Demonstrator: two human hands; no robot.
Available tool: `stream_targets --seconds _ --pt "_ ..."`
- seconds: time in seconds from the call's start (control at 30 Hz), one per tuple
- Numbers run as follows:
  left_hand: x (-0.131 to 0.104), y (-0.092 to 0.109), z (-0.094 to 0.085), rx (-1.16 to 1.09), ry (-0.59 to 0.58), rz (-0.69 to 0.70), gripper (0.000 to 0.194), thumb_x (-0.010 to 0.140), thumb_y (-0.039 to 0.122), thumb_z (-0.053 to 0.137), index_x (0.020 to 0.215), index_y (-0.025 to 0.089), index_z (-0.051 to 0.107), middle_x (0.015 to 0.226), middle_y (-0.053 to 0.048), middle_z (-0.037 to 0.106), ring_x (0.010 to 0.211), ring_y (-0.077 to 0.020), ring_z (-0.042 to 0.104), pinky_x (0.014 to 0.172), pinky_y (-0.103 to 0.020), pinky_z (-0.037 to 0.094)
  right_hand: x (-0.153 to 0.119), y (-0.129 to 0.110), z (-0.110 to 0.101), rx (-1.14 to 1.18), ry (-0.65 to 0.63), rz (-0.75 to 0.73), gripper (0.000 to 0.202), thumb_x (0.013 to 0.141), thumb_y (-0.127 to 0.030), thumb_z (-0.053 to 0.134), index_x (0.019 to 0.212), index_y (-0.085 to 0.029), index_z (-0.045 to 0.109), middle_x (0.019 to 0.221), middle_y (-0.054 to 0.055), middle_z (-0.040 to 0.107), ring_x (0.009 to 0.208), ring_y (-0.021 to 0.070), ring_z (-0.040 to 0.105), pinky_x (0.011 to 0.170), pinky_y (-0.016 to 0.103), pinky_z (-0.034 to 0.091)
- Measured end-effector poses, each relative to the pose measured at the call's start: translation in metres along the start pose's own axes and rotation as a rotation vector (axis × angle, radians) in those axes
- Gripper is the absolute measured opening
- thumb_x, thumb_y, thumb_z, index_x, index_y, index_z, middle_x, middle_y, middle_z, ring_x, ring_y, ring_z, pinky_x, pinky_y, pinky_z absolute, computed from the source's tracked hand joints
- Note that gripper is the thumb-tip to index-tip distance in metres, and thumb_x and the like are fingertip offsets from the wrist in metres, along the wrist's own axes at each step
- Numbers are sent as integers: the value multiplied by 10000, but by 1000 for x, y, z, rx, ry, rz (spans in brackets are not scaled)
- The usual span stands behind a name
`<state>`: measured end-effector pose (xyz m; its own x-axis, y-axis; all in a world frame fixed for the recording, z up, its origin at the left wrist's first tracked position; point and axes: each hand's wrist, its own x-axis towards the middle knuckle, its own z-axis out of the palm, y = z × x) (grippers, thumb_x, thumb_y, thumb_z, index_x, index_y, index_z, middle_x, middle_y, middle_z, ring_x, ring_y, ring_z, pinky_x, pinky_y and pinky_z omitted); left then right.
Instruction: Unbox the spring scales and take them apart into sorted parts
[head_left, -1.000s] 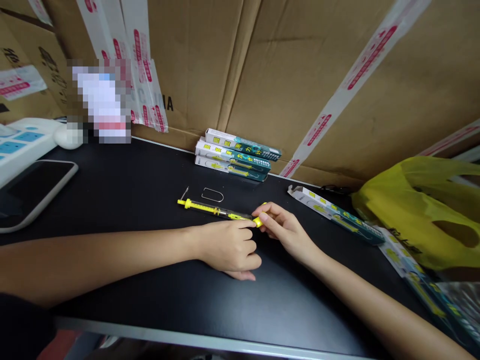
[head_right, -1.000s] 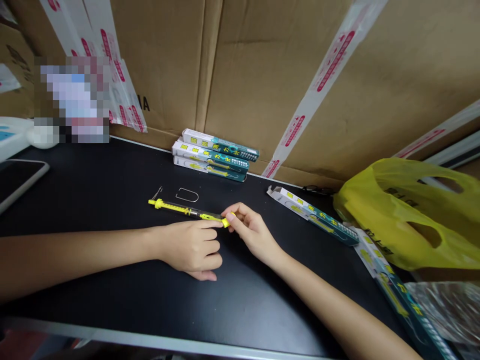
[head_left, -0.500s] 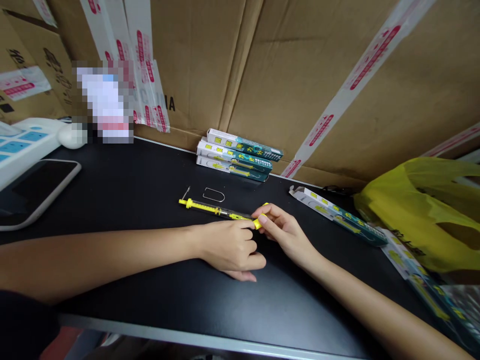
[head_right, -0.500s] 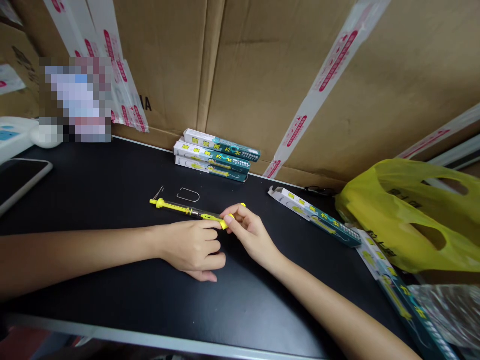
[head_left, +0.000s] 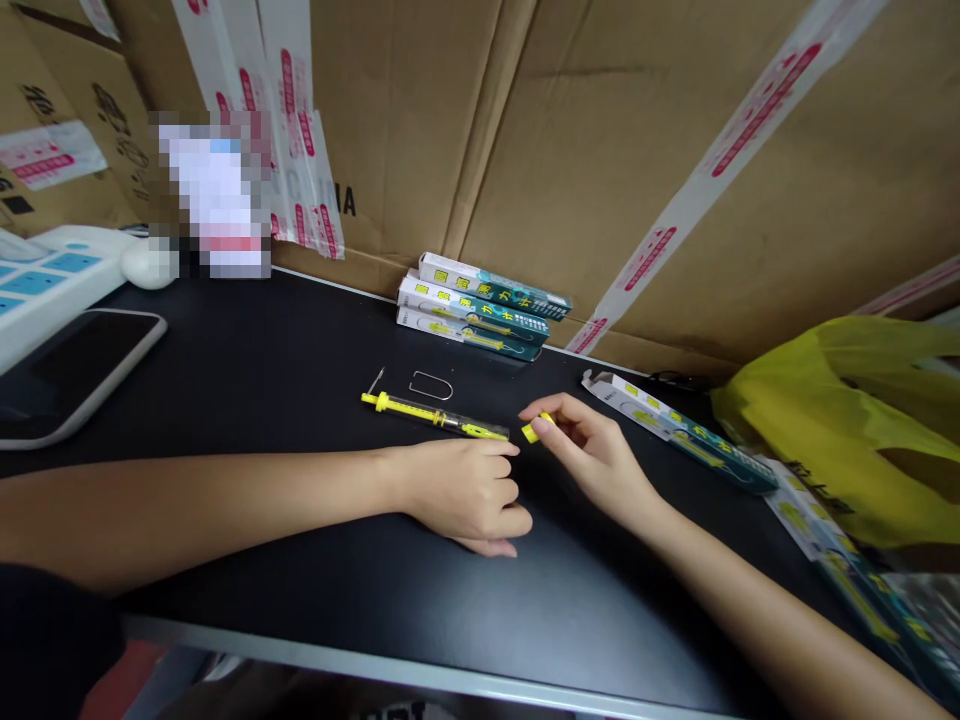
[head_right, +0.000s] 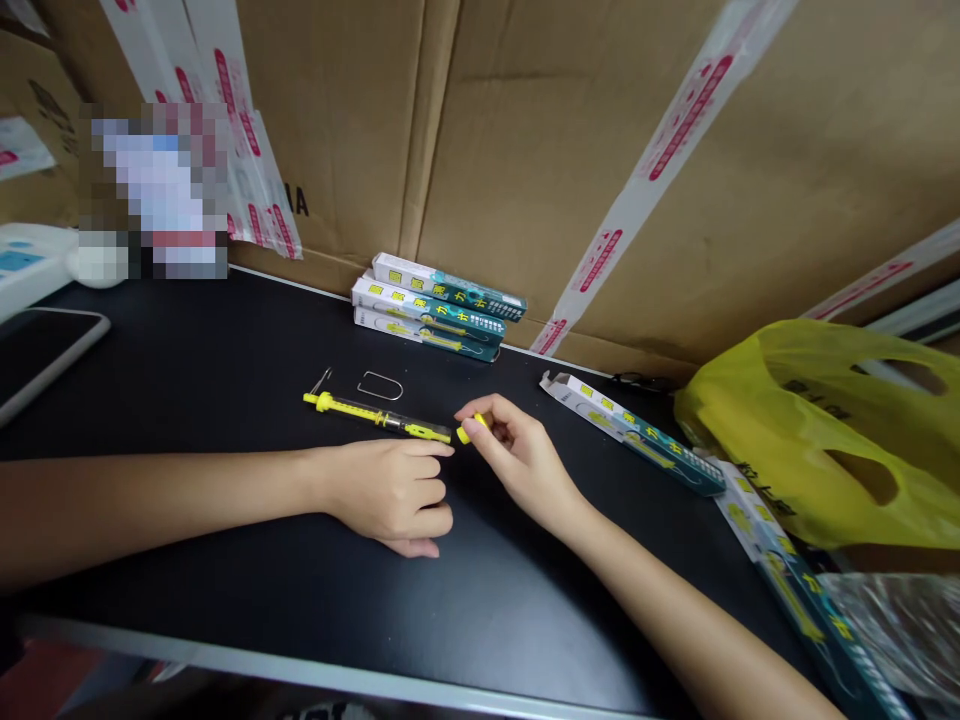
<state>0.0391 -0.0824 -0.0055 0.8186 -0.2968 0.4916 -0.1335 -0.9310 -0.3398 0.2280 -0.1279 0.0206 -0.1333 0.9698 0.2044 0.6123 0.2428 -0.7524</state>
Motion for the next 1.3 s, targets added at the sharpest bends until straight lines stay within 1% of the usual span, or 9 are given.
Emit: stream_targets --seconds 0.1,0.17,0.37,0.5,0.73,0.87,1.07,1.3 --pt "0 0 0 4 0 -8 318 904 409 453 726 187 595 585 2 602 560 -155 550 913 -395 430 1 -3 2 122 -30 20 227 885 -407 538 918 -194 611 786 16 590 668 129 525 604 248 423" --pt "0 0 0 12 -2 -12 325 903 418 452 724 188 597 589 -3 607 562 -161 553 919 -403 429 1 -3 3 163 -41 35 232 880 -411 547 919 -192 611 786 16 594 664 125 529 605 244 434" --pt "-1 0 2 32 12 -11 342 902 436 439 725 193 603 603 -13 621 580 -177 567 927 -412 420 1 -4 3 207 -46 76 254 873 -439 548 915 -196 611 784 21 583 604 106 485 528 228 417" --pt "-1 1 2 45 28 -21 333 893 438 458 717 194 602 598 -16 624 577 -175 567 938 -419 411 1 -4 3 196 -41 89 273 864 -460 552 914 -199 615 775 23 577 595 107 476 509 227 406" --pt "0 0 2 36 8 -18 339 903 433 435 731 195 606 609 -16 633 580 -172 572 946 -416 404 0 -5 4 199 -42 84 264 866 -447 553 919 -196 616 774 14 570 589 103 471 512 227 395" --pt "0 0 3 15 -2 -8 329 896 429 454 733 188 607 593 -17 628 566 -173 575 899 -412 425 0 -6 6 203 -43 79 261 867 -445 553 913 -195 612 767 15 566 588 104 466 512 228 393" --pt "-1 1 2 13 21 -6 317 879 438 493 727 183 604 573 -14 622 538 -161 566 870 -398 428 -1 -6 7 184 -43 78 270 860 -460 557 897 -198 609 739 10 567 577 107 475 510 229 401" --pt "-1 0 2 4 7 6 335 905 423 448 729 184 603 577 -12 616 536 -161 551 820 -378 432 -1 -5 7 177 -40 74 259 868 -449 549 905 -200 607 749 7 554 582 105 458 515 230 380"
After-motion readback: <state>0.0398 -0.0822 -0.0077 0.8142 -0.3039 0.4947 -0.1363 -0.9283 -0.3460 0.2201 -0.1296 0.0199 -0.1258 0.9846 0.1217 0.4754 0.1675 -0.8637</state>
